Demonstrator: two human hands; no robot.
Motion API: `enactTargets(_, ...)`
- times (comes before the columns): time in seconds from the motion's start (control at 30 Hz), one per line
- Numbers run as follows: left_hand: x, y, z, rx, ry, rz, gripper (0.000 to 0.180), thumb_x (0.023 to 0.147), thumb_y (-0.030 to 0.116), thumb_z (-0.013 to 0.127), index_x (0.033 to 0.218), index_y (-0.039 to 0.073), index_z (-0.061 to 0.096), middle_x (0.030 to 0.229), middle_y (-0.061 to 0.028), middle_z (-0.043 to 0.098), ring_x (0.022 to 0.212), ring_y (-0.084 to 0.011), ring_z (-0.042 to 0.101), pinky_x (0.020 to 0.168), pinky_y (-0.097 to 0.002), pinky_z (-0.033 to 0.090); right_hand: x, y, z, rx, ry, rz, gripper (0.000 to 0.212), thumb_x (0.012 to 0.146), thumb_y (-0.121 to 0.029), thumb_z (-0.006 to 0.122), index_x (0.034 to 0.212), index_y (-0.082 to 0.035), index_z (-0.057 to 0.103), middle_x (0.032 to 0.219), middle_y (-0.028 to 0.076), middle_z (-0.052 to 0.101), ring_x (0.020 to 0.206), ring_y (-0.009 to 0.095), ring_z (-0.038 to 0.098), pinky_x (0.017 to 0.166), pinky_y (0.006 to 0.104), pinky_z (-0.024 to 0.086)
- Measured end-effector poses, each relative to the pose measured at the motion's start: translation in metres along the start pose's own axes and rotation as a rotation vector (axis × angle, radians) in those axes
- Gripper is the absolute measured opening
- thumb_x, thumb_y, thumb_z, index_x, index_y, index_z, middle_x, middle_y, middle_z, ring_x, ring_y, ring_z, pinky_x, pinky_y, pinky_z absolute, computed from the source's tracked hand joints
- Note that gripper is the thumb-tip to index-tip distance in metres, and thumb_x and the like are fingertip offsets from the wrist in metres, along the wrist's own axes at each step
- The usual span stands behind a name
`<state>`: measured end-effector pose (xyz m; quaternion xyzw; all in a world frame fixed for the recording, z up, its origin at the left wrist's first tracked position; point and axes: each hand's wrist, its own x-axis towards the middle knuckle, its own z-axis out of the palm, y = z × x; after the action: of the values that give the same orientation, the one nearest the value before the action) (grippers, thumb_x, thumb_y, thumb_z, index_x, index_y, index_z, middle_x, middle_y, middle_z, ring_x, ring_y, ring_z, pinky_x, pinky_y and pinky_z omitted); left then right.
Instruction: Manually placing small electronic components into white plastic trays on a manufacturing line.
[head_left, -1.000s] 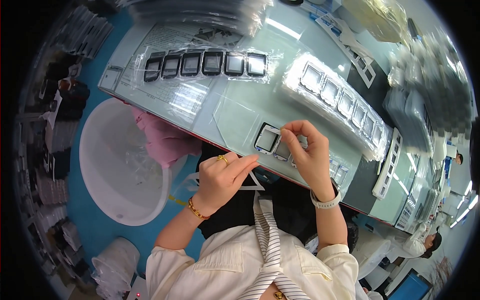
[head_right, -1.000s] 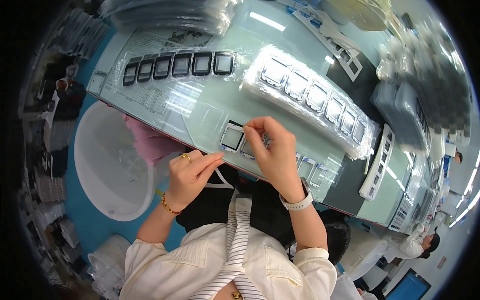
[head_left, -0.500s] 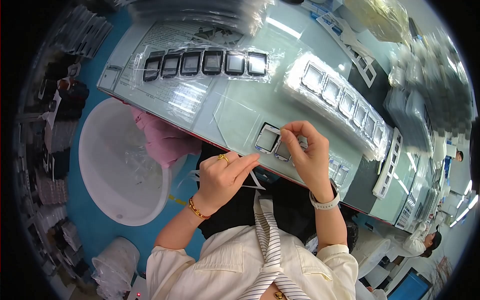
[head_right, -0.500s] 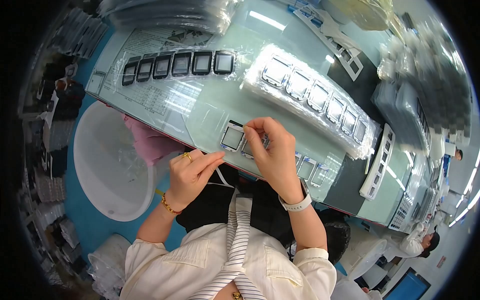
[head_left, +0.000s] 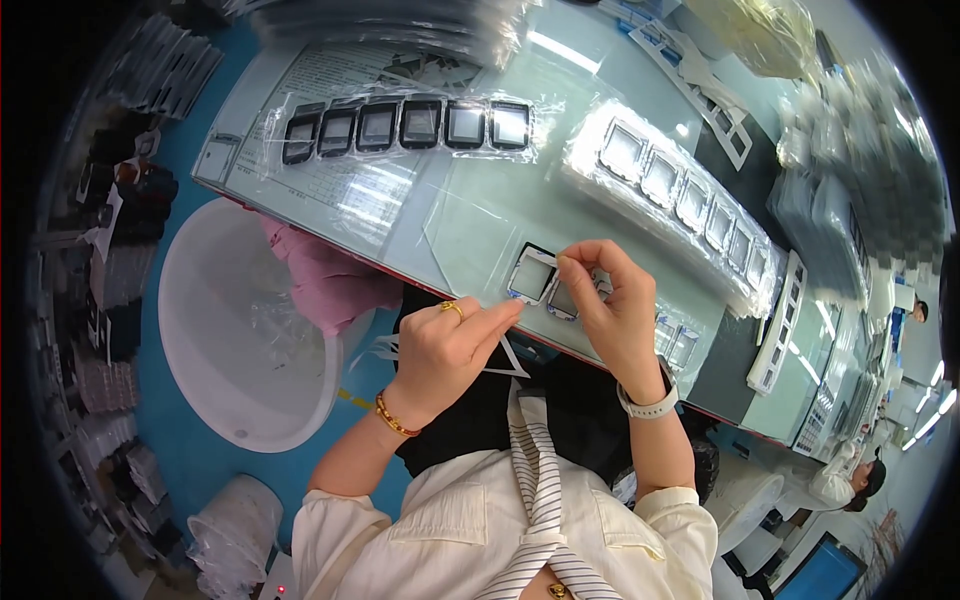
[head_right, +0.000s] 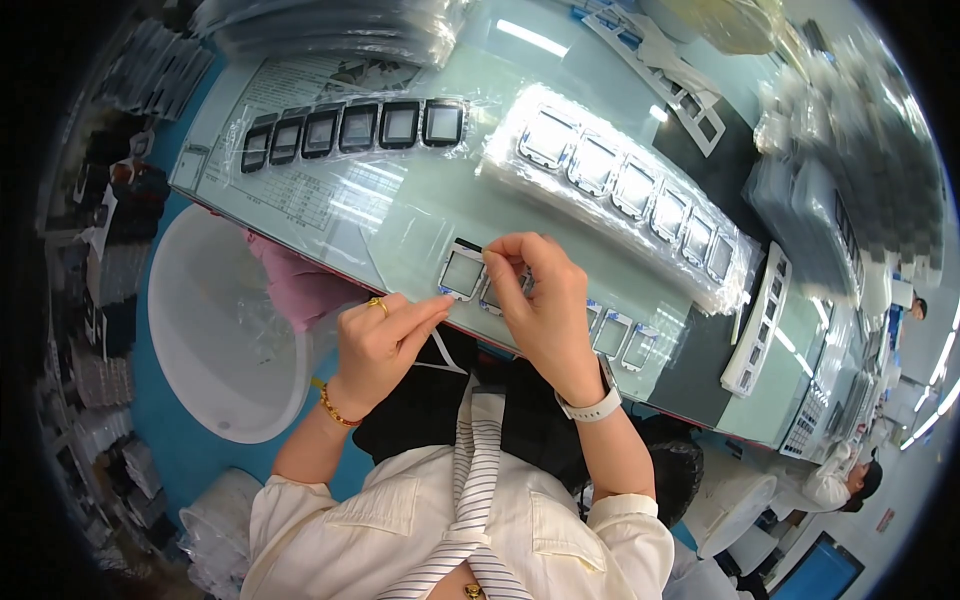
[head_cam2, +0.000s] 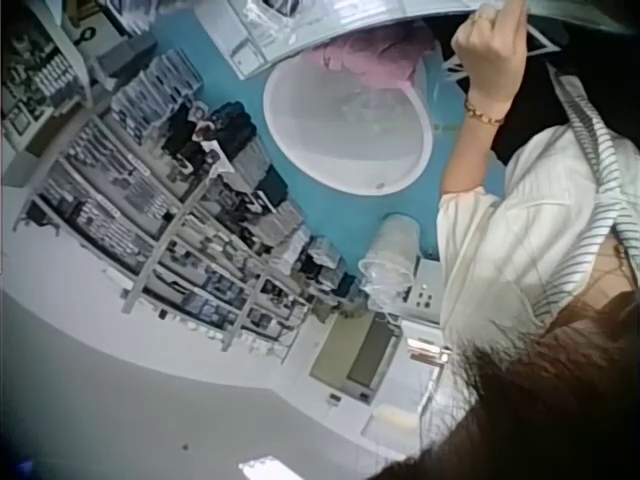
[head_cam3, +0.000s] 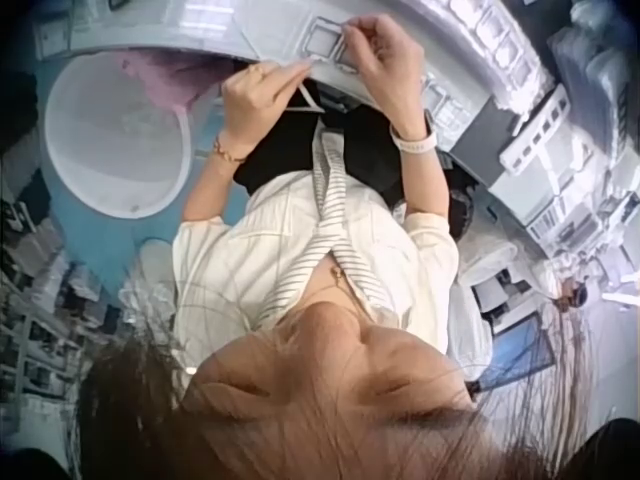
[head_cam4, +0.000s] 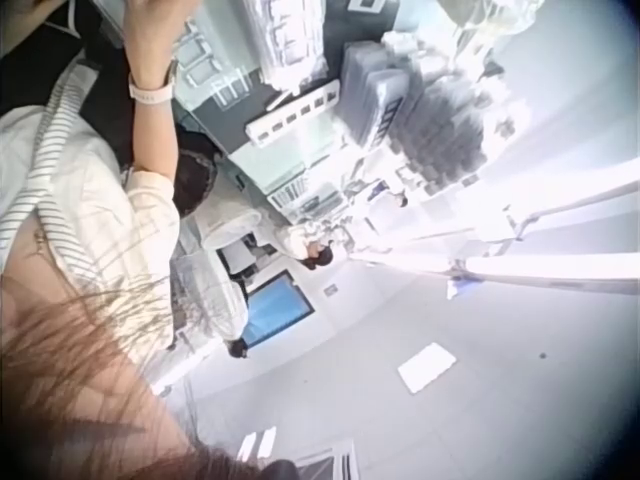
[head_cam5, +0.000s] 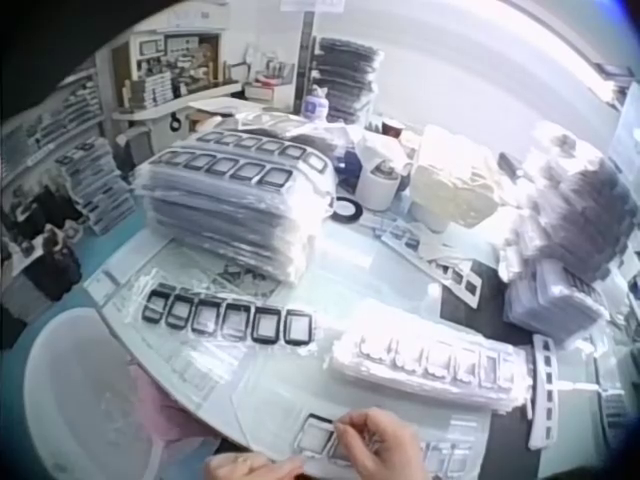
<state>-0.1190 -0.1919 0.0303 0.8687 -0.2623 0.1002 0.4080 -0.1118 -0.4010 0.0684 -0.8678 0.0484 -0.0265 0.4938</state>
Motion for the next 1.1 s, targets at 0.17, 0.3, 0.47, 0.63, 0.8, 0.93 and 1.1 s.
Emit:
enactTargets(0.17, 0.0020, 0.0010, 0.0011, -0.037, -0.034, -0.031, 0.022, 0.086, 0.006, 0.083, 0.107, 0.011, 0.082, 0.067, -0.0044, 0.061, 0.054, -0.0216, 0.059, 0.051, -0.0348, 0.045, 0.0002, 0.0056, 0.0018, 0.015, 0.036, -0.059, 0.008, 0.094, -0.003, 0.073, 0.100, 0.002, 0.070, 0.086, 0.012, 0.068, 0.075, 0.020, 0.065, 0.066, 0.0328, 0.051)
enactTargets(0.3, 0.0022, 0.0010, 0.0022, -0.049, -0.041, -0.034, 0.022, 0.086, 0.006, 0.083, 0.107, 0.010, 0.082, 0.067, -0.0048, 0.062, 0.054, -0.0219, 0.060, 0.051, -0.0350, 0.045, -0.0002, 0.0055, 0.0009, 0.019, 0.033, -0.048, 0.008, 0.094, -0.003, 0.073, 0.100, 0.002, 0.070, 0.086, 0.012, 0.068, 0.075, 0.020, 0.065, 0.066, 0.0331, 0.051)
enactTargets(0.47, 0.0014, 0.0012, 0.0013, -0.042, -0.040, -0.034, 0.020, 0.086, 0.005, 0.083, 0.106, 0.009, 0.081, 0.067, -0.0049, 0.063, 0.055, -0.0220, 0.062, 0.051, -0.0350, 0.046, -0.0001, 0.0028, 0.0008, 0.032, 0.028, -0.038, 0.008, 0.094, -0.003, 0.074, 0.100, 0.002, 0.070, 0.085, 0.012, 0.068, 0.075, 0.020, 0.066, 0.066, 0.0329, 0.051)
enactTargets(0.63, 0.0016, 0.0063, 0.0026, -0.011, -0.016, 0.014, 0.023, 0.084, 0.008, 0.083, 0.107, 0.014, 0.082, 0.065, -0.0031, 0.058, 0.052, -0.0214, 0.058, 0.050, -0.0346, 0.045, -0.0013, 0.0013, -0.0011, 0.009, 0.009, -0.014, 0.008, 0.096, -0.002, 0.072, 0.100, 0.004, 0.070, 0.087, 0.007, 0.074, 0.081, 0.013, 0.067, 0.076, 0.0276, 0.053)
enactTargets(0.8, 0.0023, 0.0086, 0.0070, 0.071, -0.017, 0.055, 0.025, 0.083, 0.010, 0.082, 0.107, 0.018, 0.083, 0.064, -0.0015, 0.052, 0.050, -0.0205, 0.053, 0.049, -0.0334, 0.044, -0.0016, 0.0007, -0.0022, -0.017, 0.020, -0.065, 0.007, 0.094, -0.001, 0.072, 0.100, 0.003, 0.070, 0.088, 0.009, 0.072, 0.081, 0.016, 0.067, 0.076, 0.0286, 0.053)
enactTargets(0.93, 0.0016, 0.0076, 0.0076, 0.055, -0.021, 0.036, 0.025, 0.083, 0.010, 0.082, 0.107, 0.018, 0.083, 0.064, -0.0011, 0.053, 0.050, -0.0203, 0.053, 0.049, -0.0334, 0.044, 0.0014, 0.0064, -0.0026, -0.214, 0.072, -0.293, 0.008, 0.093, 0.001, 0.073, 0.100, 0.003, 0.070, 0.094, 0.011, 0.067, 0.082, 0.023, 0.068, 0.076, 0.0308, 0.054)
enactTargets(1.1, 0.0006, 0.0072, 0.0083, 0.051, -0.026, 0.028, 0.024, 0.084, 0.010, 0.082, 0.106, 0.018, 0.083, 0.063, -0.0010, 0.053, 0.050, -0.0201, 0.053, 0.049, -0.0337, 0.043, 0.0024, 0.0083, 0.0011, -0.196, 0.062, -0.248, 0.007, 0.093, 0.003, 0.072, 0.100, 0.004, 0.069, 0.100, 0.013, 0.065, 0.084, 0.025, 0.069, 0.077, 0.0328, 0.055)
